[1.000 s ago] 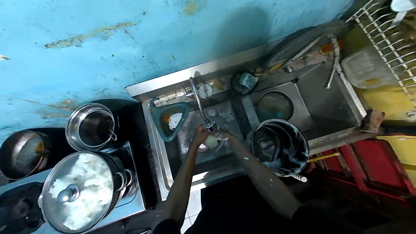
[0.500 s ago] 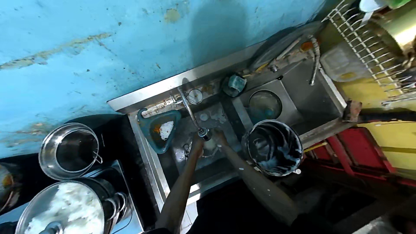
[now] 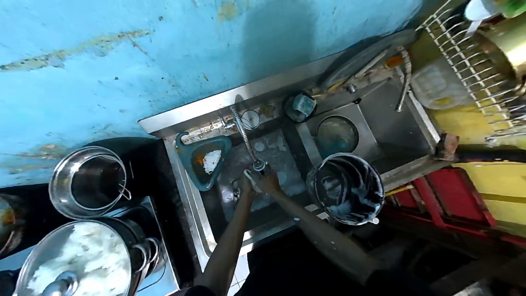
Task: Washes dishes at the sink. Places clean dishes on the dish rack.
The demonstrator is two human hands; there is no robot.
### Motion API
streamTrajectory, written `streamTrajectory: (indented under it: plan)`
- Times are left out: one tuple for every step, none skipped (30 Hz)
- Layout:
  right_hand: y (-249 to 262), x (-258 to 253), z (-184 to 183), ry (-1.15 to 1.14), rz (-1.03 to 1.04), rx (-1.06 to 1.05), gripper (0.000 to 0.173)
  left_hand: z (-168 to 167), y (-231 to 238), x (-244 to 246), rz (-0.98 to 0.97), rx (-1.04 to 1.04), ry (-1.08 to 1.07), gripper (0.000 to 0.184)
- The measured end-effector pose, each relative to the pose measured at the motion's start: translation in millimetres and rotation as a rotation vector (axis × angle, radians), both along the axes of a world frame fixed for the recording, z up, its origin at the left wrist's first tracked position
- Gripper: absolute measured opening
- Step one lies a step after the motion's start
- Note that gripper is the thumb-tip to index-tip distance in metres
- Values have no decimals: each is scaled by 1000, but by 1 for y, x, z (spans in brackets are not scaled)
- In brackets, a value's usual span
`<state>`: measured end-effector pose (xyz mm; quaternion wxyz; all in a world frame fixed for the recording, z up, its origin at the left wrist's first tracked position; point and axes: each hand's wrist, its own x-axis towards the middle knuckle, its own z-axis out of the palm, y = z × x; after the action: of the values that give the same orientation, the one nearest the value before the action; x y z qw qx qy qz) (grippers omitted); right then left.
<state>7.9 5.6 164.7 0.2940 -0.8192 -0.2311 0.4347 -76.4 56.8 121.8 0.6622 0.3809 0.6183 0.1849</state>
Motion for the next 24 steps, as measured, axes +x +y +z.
streamTrajectory:
  plan:
    - [1,10,-4,107,-91,11,45,14,-3,5,-63,62,110,49]
    - [1,19,-9,261,-191,3,40,26,-8,7,-125,115,170,49]
    - [-1,27,-14,423,-320,0,42,32,-12,7,-169,140,170,46]
    - [-3,32,-21,528,-435,11,45,33,-12,7,-210,121,113,42]
    - [-4,33,-24,553,-510,31,46,26,-11,6,-232,75,34,41]
    - [-7,30,-24,502,-520,60,45,17,-9,5,-227,26,-37,40]
    - [-11,25,-20,402,-464,100,43,9,-8,6,-207,-8,-71,39]
    - [-15,20,-17,286,-380,134,41,6,-8,10,-192,-14,-58,38]
    - [-18,15,-16,184,-325,156,39,9,-7,14,-205,0,-14,37]
    - [-20,12,-16,146,-341,175,38,15,-8,16,-248,28,24,36]
    - [-21,12,-17,188,-415,184,39,21,-11,16,-311,58,31,37]
    - [-23,14,-19,291,-507,169,41,27,-13,16,-387,65,12,40]
    - [-26,15,-23,419,-605,162,44,32,-17,15,-457,45,-24,50]
    - [-29,16,-26,545,-682,179,47,37,-19,14,-518,26,-57,59]
    - [-32,16,-26,655,-732,218,51,40,-19,15,-582,26,-76,63]
    - [-34,13,-25,734,-761,254,55,44,-17,15,-634,52,-60,61]
    - [-35,9,-26,781,-777,273,60,46,-13,16,-680,77,-19,56]
    - [-36,3,-26,805,-776,279,62,48,-8,16,-722,82,29,52]
    - [-36,-3,-27,808,-749,291,62,49,-3,15,-763,58,68,49]
    - [-38,-9,-28,794,-710,316,61,51,1,13,-803,5,79,47]
    - [-40,-13,-29,785,-679,341,62,52,3,11,-825,-65,51,46]
    - [-42,-14,-30,784,-655,367,61,50,3,10,-815,-148,-21,43]
    - [-43,-14,-32,798,-643,389,58,50,3,9,-795,-237,-104,41]
    - [-43,-12,-33,826,-647,402,54,50,5,7,-805,-302,-170,41]
